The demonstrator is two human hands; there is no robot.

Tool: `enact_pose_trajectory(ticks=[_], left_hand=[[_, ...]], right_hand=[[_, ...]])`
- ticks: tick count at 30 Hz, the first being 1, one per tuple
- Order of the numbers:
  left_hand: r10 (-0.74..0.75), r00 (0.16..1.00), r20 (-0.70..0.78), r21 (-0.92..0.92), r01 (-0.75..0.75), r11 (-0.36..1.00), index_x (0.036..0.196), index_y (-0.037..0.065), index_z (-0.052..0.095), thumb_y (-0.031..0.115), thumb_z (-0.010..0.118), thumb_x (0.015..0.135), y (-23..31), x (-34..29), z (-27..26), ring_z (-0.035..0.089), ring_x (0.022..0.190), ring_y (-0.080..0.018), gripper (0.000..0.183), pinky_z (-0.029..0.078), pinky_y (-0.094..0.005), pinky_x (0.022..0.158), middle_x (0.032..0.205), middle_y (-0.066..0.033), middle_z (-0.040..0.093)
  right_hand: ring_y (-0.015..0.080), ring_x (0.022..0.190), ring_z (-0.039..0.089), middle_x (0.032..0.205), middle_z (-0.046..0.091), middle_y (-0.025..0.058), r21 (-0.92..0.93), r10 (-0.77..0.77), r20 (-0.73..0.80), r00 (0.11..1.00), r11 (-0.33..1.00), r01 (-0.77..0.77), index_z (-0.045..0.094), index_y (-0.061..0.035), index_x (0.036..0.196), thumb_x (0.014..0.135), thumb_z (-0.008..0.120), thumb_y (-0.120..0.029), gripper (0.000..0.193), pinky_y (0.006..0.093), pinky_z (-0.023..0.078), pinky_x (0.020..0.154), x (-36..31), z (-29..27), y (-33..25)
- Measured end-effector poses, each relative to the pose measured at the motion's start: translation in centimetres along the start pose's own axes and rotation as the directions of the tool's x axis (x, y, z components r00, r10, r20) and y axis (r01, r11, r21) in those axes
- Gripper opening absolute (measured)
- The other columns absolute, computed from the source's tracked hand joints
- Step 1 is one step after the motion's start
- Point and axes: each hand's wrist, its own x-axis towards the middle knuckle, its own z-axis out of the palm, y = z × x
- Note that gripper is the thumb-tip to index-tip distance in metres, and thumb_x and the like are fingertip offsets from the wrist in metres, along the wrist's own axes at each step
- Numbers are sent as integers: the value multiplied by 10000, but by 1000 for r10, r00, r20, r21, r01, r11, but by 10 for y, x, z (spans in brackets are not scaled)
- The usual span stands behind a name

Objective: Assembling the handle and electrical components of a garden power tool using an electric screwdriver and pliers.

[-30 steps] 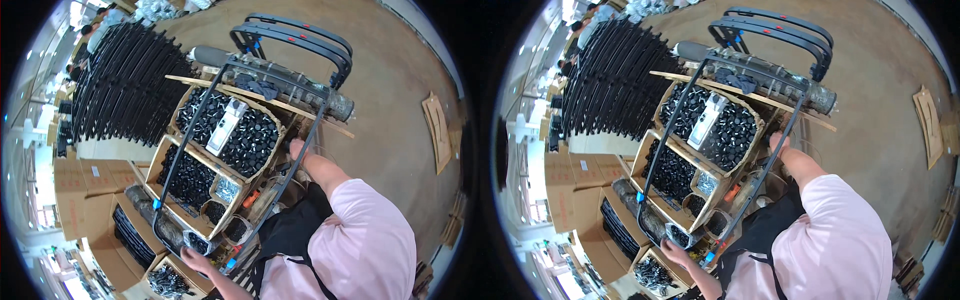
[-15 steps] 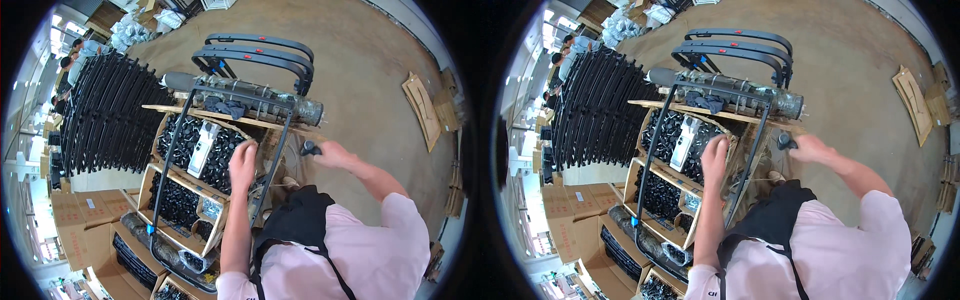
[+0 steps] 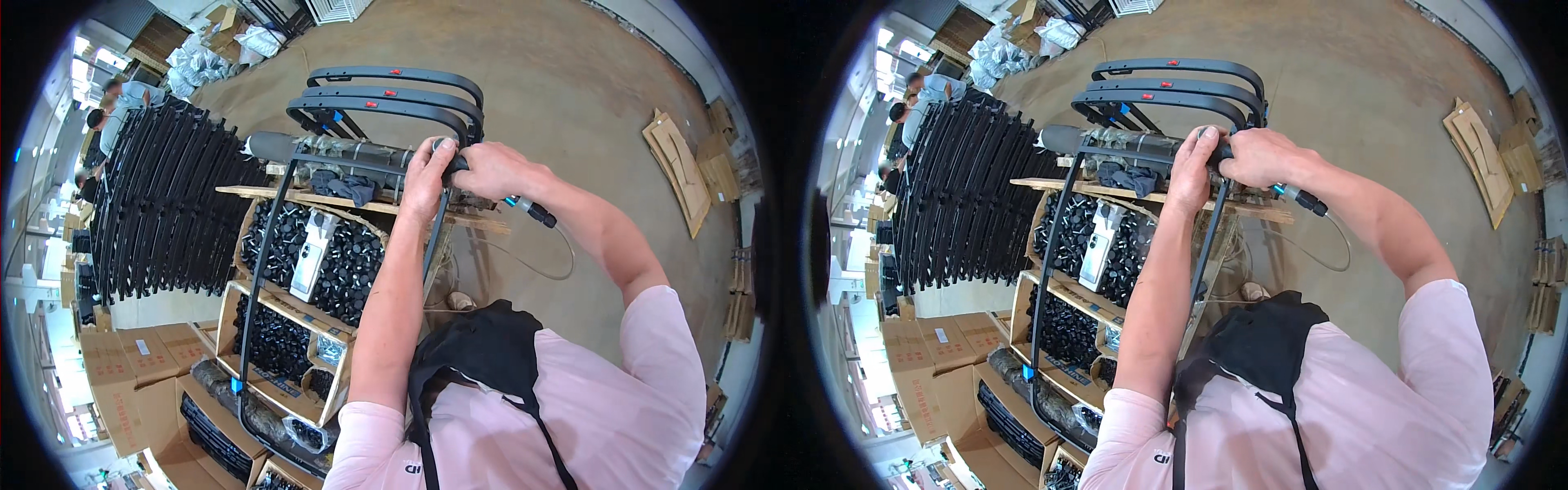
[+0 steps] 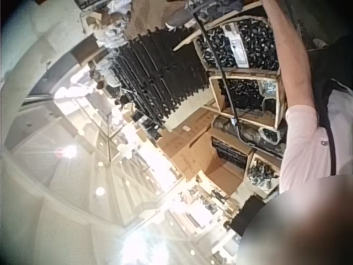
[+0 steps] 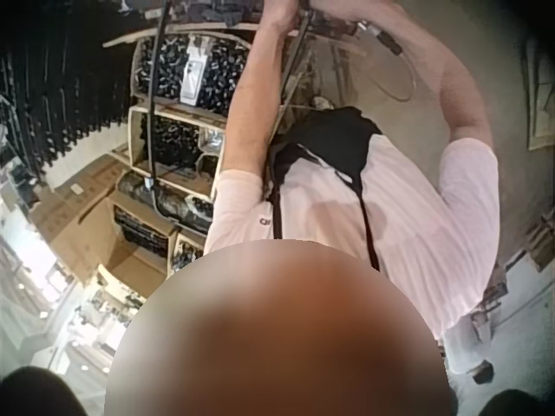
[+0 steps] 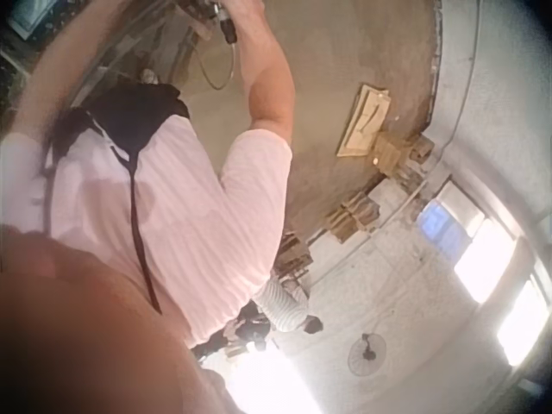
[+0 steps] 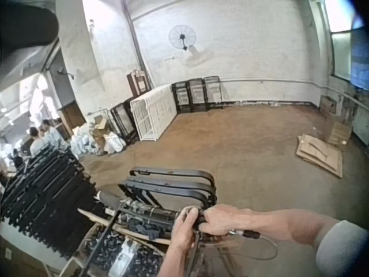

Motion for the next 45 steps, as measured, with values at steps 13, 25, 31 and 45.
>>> enact_pose_trajectory(ticks=[13,25,31,45], left_hand=[[-32,999,-43,-31,31,999,1197,23,673,297,609,1073,-9,3,-4,600,1014,-124,307,476,-298,939,1103,-45,672],[-36,998,-54,0,37,999,1194,20,675,322,619,1070,-9,5,-9,606,1018,-136,331,480,-306,941,1108,-59,681],[-80,997,6,4,80,997,1187,26,677,370,626,1070,-4,8,-15,599,991,-121,367,482,-293,909,1065,-37,679],[-85,990,109,-45,90,995,1192,29,674,467,646,1053,10,7,-30,587,954,-119,461,494,-307,860,1064,-44,686]], right_hand=[[358,751,730,700,708,196,-18,-37,-17,999,999,37,716,47,812,868,547,-313,402,489,571,760,10,4,5],[275,632,721,701,723,162,122,75,193,978,988,-100,706,40,788,829,598,-265,326,425,576,670,32,5,10],[228,683,716,826,750,176,195,104,220,970,970,-148,724,64,867,747,655,-136,243,390,564,619,40,5,0],[252,673,696,817,731,149,219,267,144,953,930,-294,727,52,883,723,653,-96,230,392,553,592,28,4,-35]])
